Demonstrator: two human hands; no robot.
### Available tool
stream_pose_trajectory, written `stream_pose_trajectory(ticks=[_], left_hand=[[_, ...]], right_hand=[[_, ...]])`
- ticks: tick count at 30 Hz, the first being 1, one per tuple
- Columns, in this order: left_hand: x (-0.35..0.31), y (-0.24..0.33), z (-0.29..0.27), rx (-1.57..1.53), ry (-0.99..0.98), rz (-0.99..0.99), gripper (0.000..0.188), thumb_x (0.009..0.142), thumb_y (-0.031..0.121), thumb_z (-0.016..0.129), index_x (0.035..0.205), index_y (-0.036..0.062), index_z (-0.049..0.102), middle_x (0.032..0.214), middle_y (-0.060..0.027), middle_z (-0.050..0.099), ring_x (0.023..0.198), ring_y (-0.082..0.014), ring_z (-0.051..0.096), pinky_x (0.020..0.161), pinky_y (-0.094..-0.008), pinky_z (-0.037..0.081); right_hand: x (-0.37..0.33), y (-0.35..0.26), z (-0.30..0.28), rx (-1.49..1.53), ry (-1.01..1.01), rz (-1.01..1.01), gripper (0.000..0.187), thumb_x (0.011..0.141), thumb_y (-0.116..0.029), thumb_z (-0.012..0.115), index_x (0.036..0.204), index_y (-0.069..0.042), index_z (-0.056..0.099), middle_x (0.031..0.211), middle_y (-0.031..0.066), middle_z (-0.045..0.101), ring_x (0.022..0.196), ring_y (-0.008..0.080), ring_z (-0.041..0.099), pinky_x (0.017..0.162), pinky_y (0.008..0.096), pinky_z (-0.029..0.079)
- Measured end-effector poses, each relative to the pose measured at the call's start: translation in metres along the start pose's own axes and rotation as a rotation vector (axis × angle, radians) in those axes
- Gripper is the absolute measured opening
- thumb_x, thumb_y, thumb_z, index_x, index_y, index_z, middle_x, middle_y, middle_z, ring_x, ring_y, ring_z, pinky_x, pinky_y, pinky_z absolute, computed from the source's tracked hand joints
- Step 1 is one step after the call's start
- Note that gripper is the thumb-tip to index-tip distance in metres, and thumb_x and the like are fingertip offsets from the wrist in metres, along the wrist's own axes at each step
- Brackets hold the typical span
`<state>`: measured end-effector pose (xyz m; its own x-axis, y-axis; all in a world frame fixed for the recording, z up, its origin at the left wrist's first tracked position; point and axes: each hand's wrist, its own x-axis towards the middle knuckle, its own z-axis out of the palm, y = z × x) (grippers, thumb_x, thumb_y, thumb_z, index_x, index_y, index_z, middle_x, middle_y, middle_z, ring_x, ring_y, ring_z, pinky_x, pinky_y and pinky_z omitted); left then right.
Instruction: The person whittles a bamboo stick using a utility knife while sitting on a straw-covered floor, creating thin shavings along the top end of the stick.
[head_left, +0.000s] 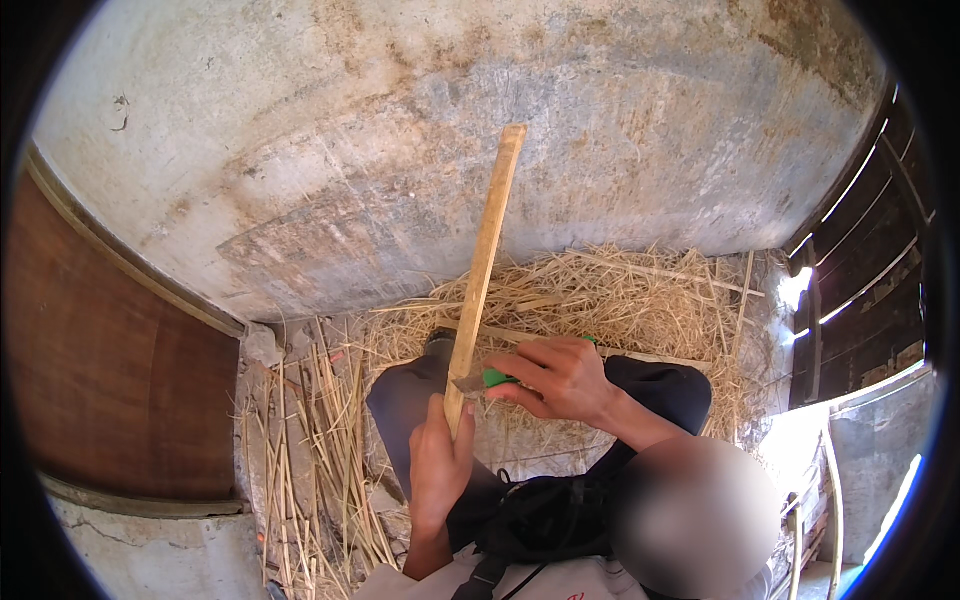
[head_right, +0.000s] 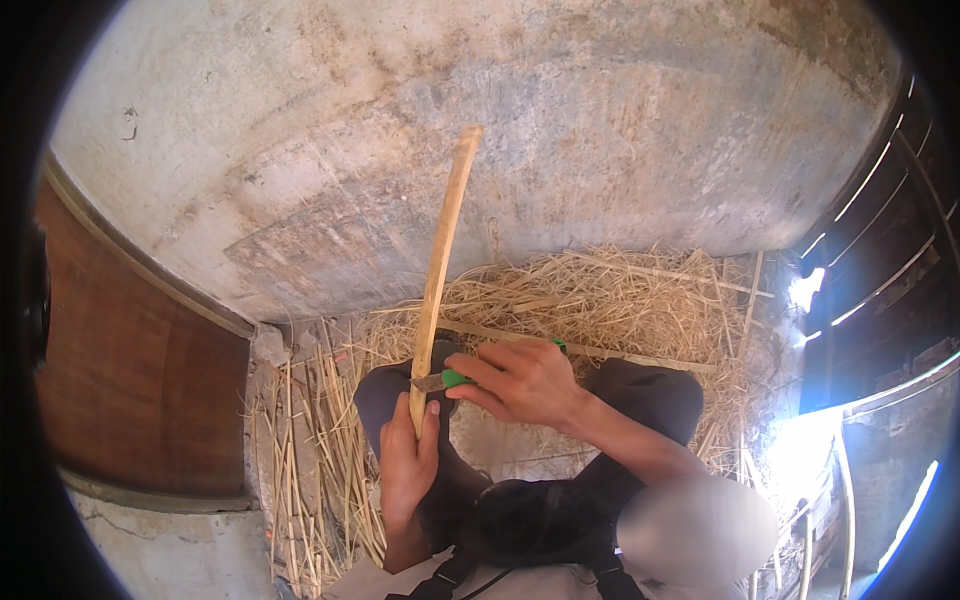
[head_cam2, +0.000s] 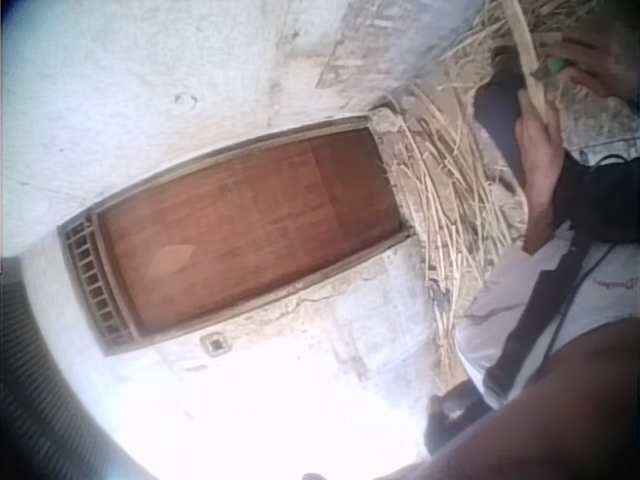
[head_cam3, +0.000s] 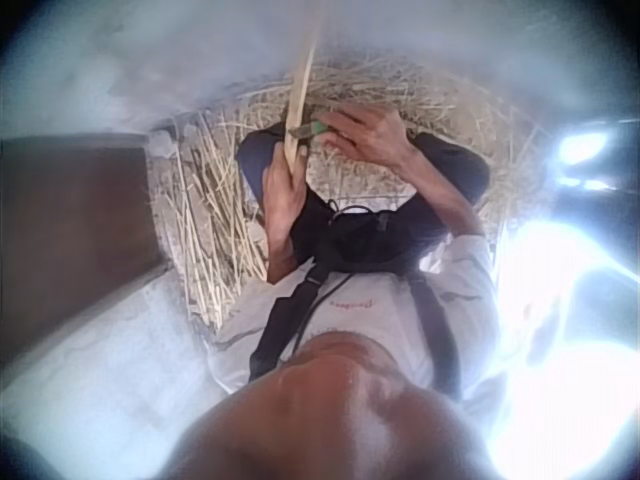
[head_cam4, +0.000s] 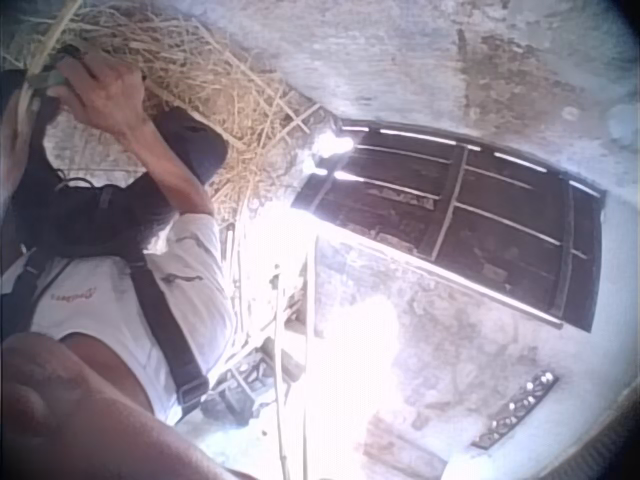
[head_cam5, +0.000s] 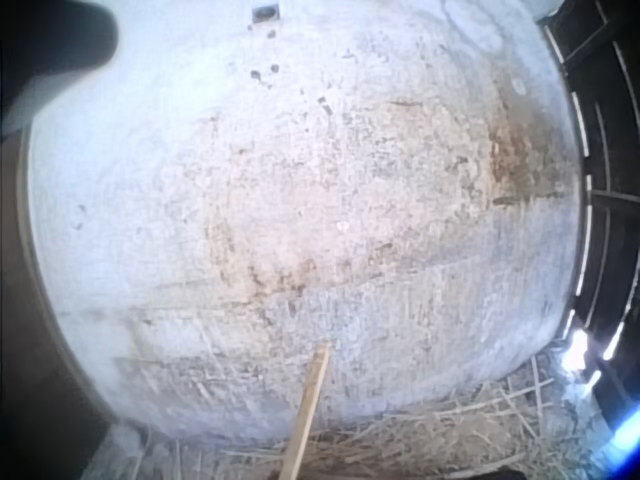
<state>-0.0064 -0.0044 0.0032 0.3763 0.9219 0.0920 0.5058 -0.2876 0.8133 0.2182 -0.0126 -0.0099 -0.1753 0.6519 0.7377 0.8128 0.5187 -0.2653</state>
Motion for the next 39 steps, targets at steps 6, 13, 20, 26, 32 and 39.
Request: stream_pose_trajectory(ticks=[6,13,20,26,32,39], left_hand=[[0.000,0.000,-0.001,0.026,-0.010,-0.034,0.023,0.110,0.017,0.063,0.102,-0.0028,0.054,0.075,-0.0314,0.064,0.074,-0.0553,0.065,0.062,-0.0589,0.045],[-0.007,-0.003,0.000,0.075,-0.026,-0.079,0.025,0.110,0.018,0.063,0.101,-0.0030,0.054,0.072,-0.0313,0.062,0.073,-0.0558,0.064,0.061,-0.0593,0.045],[-0.009,-0.010,0.000,0.038,-0.006,-0.033,0.029,0.113,0.021,0.059,0.096,-0.0014,0.053,0.065,-0.0238,0.054,0.057,-0.0467,0.055,0.055,-0.0508,0.039],[-0.011,-0.009,-0.003,0.054,-0.032,-0.090,0.026,0.110,0.019,0.062,0.098,-0.0021,0.053,0.071,-0.0320,0.061,0.072,-0.0569,0.062,0.060,-0.0601,0.043],[-0.019,-0.015,-0.002,0.115,-0.079,-0.124,0.022,0.108,0.018,0.064,0.107,-0.0025,0.055,0.079,-0.0339,0.066,0.080,-0.0567,0.066,0.067,-0.0618,0.050],[-0.048,-0.040,0.002,0.091,-0.161,-0.010,0.026,0.109,0.021,0.065,0.102,-0.0015,0.055,0.072,-0.0284,0.063,0.072,-0.0522,0.067,0.061,-0.0550,0.048]], right_hand=[[0.000,0.001,0.001,-0.019,-0.012,0.003,0.034,0.090,-0.044,0.084,0.111,-0.018,0.078,0.075,-0.0020,0.059,0.059,0.0182,0.064,0.054,0.0328,0.051],[0.007,0.013,-0.008,-0.055,0.019,0.142,0.034,0.093,-0.040,0.083,0.115,-0.016,0.078,0.077,0.0007,0.064,0.061,0.0202,0.066,0.054,0.0349,0.052],[0.009,0.020,-0.007,-0.033,0.041,0.104,0.034,0.094,-0.041,0.083,0.116,-0.016,0.078,0.078,0.0008,0.066,0.062,0.0202,0.067,0.054,0.0351,0.052],[0.009,0.021,-0.005,-0.058,0.031,0.085,0.035,0.094,-0.042,0.082,0.117,-0.016,0.077,0.079,0.0000,0.066,0.061,0.0201,0.067,0.054,0.0348,0.052],[0.005,0.032,-0.005,-0.112,0.156,0.176,0.028,0.097,-0.038,0.081,0.111,-0.014,0.080,0.082,0.0047,0.072,0.063,0.0205,0.069,0.056,0.0356,0.054],[0.012,0.084,-0.045,-0.073,0.263,0.540,0.030,0.107,-0.032,0.071,0.114,-0.003,0.077,0.085,0.0123,0.074,0.065,0.0263,0.067,0.062,0.0379,0.053]])
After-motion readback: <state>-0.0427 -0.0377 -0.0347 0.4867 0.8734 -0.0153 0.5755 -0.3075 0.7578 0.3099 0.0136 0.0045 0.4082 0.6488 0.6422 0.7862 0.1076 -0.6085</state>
